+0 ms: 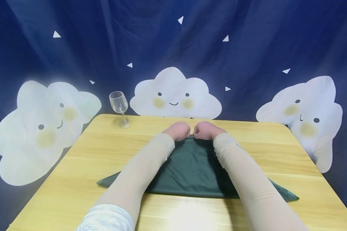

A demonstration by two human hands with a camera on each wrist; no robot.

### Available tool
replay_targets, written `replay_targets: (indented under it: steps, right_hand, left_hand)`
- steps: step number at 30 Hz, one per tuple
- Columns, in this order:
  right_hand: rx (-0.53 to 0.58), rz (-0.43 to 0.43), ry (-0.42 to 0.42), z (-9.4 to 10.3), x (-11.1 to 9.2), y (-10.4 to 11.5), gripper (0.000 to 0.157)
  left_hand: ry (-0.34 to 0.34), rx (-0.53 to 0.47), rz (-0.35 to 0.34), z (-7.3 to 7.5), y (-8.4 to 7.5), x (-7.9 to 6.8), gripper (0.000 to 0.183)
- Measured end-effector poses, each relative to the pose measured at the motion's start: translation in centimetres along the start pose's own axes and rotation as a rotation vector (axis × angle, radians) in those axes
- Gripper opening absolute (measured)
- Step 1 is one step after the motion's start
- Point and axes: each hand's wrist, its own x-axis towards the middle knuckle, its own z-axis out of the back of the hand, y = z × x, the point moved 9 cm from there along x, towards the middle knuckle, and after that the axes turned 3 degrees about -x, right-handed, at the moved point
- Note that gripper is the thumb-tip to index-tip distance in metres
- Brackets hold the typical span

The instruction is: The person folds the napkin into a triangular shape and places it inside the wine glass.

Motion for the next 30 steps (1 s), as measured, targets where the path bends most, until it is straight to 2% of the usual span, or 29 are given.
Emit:
replay_targets:
  steps: [7, 12, 15, 19, 23, 27, 30]
  right_hand:
    - [-0.092, -0.008, -0.010, -0.1, 0.5, 0.0, 0.023]
    - [-0.055, -0.051, 0.022, -0.3, 0.3, -0.4, 0.028]
    - [-0.044, -0.064, 0.032, -0.3, 0.2, -0.5, 0.030]
    - [-0.049, -0.070, 0.023, -0.5, 0.0, -0.6, 0.026]
    - [-0.071, -0.044, -0.013, -0.5, -0.2, -0.4, 0.023]
    - [-0.092, 0.014, -0.068, -0.2, -0.6, 0.3, 0.025]
    - [-0.105, 0.096, -0.110, -0.1, -1.0, 1.0, 0.028]
  left_hand:
    - [-0.041, -0.011, 0.065, 0.1, 0.8, -0.1, 0.015]
    - [-0.004, -0.057, 0.137, -0.2, 1.1, -0.3, 0.014]
    - [0.013, -0.063, 0.156, -0.2, 1.1, -0.4, 0.017]
    - [0.010, -0.050, 0.121, -0.2, 0.8, -0.6, 0.021]
    - [-0.002, -0.007, 0.056, -0.3, 0.6, -0.9, 0.024]
    - [-0.015, 0.038, -0.017, -0.4, 0.2, -1.1, 0.025]
    - [-0.016, 0.083, -0.069, -0.6, -0.2, -1.2, 0.026]
